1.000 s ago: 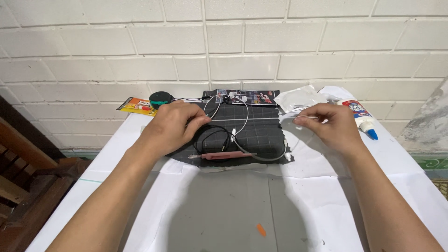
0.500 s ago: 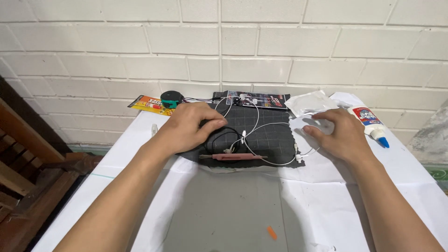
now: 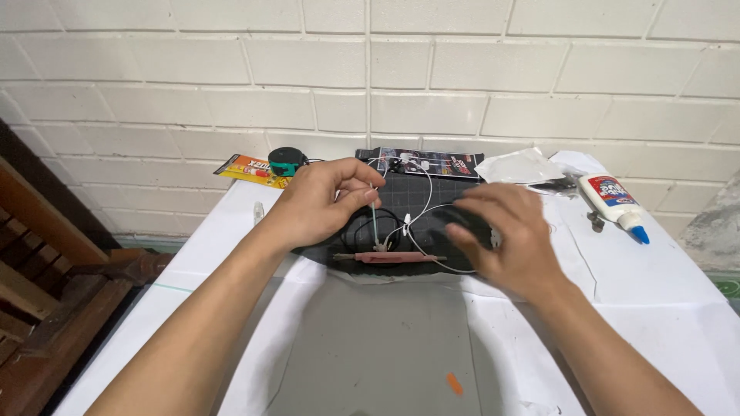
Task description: Assembling an electronic device by connecting and routing thin wires on a base component
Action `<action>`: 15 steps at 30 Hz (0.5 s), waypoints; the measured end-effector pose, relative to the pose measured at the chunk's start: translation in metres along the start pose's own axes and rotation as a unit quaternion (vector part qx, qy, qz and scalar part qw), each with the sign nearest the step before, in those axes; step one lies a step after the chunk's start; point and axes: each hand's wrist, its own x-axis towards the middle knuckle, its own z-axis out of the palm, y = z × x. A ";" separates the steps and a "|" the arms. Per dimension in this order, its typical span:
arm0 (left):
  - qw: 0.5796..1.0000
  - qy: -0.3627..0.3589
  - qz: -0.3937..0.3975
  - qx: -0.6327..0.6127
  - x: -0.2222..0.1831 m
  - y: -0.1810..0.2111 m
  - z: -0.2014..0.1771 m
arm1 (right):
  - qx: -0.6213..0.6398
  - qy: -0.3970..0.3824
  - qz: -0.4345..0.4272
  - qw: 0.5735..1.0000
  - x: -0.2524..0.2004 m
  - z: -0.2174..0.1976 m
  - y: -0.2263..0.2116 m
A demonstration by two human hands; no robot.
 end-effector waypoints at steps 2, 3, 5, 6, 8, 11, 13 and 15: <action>0.999 -0.005 0.008 0.037 0.000 -0.005 -0.003 | 0.018 -0.008 -0.001 1.000 -0.002 0.007 -0.008; 0.997 -0.012 0.019 0.073 -0.001 -0.008 -0.005 | 0.034 -0.015 -0.001 0.999 -0.004 0.012 -0.012; 0.982 -0.086 -0.044 0.160 -0.001 -0.009 -0.020 | 0.051 -0.053 -0.007 0.997 0.000 0.011 -0.016; 0.952 -0.160 -0.102 0.242 0.001 -0.008 -0.026 | 0.062 -0.091 -0.011 0.994 0.001 0.010 -0.017; 0.927 -0.194 -0.156 0.280 -0.007 0.007 -0.040 | 0.076 -0.110 -0.018 0.991 0.001 0.016 -0.022; 0.875 -0.257 -0.232 0.338 -0.013 0.020 -0.050 | 0.076 -0.155 -0.016 0.985 -0.002 0.029 -0.024; 0.850 -0.287 -0.258 0.358 -0.013 0.018 -0.049 | 0.064 -0.182 -0.008 0.981 -0.007 0.040 -0.023; 0.866 -0.243 -0.263 0.350 -0.010 0.010 -0.043 | 0.037 -0.265 0.007 0.964 -0.012 0.053 -0.021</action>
